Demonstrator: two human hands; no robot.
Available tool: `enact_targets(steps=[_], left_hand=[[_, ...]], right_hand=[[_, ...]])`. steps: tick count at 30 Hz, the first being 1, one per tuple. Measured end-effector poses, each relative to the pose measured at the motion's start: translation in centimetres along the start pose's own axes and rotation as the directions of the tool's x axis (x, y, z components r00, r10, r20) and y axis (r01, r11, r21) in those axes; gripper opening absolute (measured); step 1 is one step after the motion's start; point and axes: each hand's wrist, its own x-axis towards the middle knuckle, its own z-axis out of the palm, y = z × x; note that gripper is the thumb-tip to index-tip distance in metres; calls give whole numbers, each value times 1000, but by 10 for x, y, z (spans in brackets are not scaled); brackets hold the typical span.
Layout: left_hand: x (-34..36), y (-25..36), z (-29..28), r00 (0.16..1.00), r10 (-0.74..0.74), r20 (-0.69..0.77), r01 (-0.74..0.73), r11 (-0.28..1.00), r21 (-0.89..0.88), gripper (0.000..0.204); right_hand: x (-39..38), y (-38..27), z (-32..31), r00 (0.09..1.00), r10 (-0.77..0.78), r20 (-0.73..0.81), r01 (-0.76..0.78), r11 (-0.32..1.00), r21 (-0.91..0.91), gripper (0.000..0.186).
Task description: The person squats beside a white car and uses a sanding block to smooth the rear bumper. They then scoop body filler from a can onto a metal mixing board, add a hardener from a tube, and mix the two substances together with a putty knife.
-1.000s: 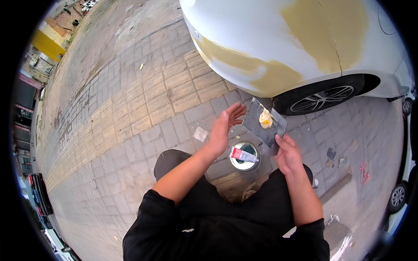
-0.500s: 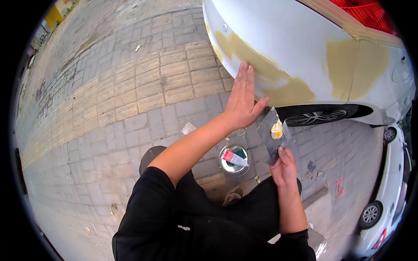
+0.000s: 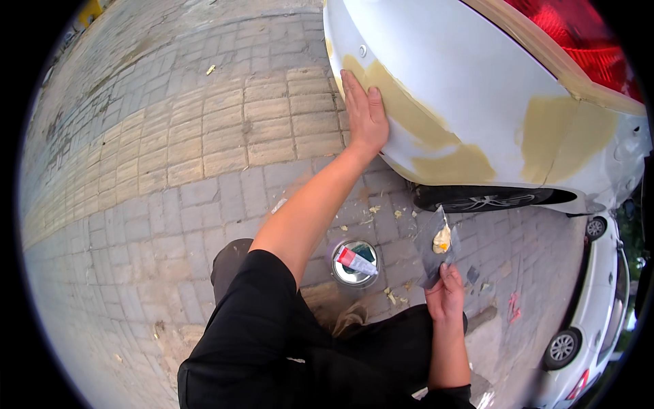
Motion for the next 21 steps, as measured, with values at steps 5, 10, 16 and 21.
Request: enact_targets(steps=[5,10,16,21], left_hand=[[-52,44,27,913,400,84,-408,891,199,79],[19,-12,-1,995,-96,-34,94,994,-52,73],[32,-12,-16,994,-107,-24,108,994,21,70],[-18,-17,6,980,178,-95,-157,968,196,73]], right_hand=[[3,-2,0,999,-21,-37,21,1000,-6,23],[-3,-6,-6,999,-23,-32,22,1000,-22,18],[-10,-8,-6,998,-21,-60,18,999,-50,19],[-4,-7,-7,1000,-5,-11,5,999,-37,21]])
